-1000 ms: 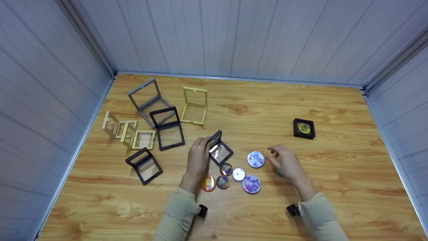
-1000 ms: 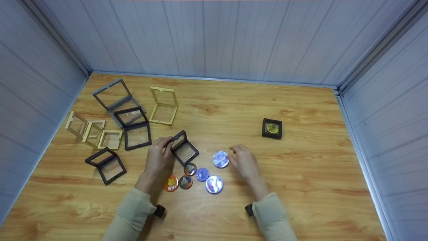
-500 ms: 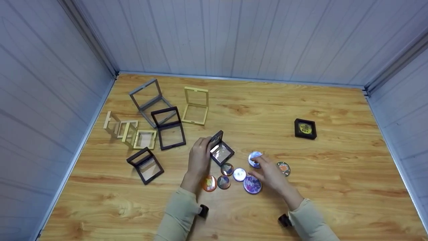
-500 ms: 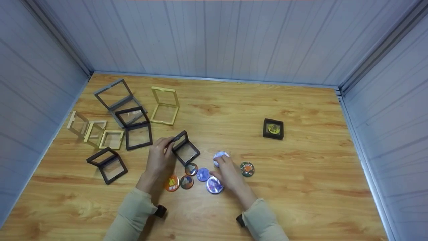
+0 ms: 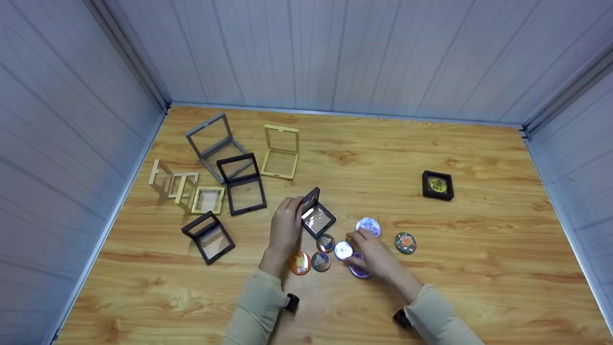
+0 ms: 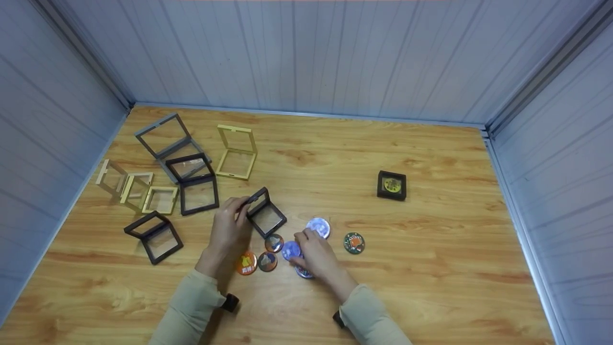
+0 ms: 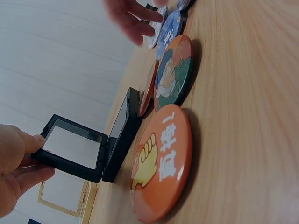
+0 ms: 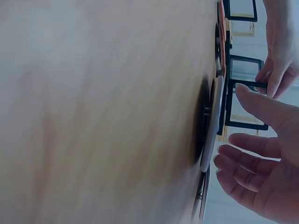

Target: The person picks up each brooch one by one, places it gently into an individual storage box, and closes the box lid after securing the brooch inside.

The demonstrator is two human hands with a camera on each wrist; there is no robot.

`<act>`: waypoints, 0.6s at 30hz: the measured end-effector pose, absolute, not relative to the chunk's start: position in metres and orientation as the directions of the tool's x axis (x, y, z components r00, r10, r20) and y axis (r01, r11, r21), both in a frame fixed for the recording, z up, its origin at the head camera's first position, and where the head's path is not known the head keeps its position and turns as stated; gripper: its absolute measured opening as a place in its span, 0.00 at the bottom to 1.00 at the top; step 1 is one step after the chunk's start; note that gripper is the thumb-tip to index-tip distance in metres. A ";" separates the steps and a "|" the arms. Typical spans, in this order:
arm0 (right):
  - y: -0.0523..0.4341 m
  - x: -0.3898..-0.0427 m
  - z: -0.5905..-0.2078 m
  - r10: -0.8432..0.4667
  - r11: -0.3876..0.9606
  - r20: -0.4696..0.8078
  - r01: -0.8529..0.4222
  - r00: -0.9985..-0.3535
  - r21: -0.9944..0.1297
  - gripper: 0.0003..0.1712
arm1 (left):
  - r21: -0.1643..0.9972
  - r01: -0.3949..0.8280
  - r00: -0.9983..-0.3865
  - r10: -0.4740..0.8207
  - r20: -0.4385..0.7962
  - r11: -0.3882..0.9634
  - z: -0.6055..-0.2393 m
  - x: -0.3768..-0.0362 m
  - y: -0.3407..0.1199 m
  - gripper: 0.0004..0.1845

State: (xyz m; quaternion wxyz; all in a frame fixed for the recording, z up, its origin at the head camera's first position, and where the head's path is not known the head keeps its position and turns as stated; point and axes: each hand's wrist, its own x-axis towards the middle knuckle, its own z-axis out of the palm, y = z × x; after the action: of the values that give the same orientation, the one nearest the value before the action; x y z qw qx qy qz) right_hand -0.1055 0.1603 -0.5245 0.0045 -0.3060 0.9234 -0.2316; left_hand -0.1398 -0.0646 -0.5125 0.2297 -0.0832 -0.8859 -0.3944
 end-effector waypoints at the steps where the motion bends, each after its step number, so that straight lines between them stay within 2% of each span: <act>1: 0.159 -0.105 -0.525 -0.570 0.704 0.124 -0.561 -0.812 -0.435 0.31 | 0.662 0.328 -0.881 -0.036 0.472 0.674 -0.512 -0.140 -0.065 0.08; 18: 0.148 -0.106 -0.524 -0.597 0.731 0.076 -0.580 -0.799 -0.359 0.29 | 0.681 0.309 -0.896 -0.037 0.443 0.664 -0.513 -0.140 -0.064 0.08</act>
State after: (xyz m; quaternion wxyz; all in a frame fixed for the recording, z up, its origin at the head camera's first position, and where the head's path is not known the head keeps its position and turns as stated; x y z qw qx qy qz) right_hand -0.1064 0.1482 -0.5238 0.0224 -0.3163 0.9301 -0.1853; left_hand -0.1401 -0.0644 -0.5127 0.2151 -0.0768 -0.8864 -0.4026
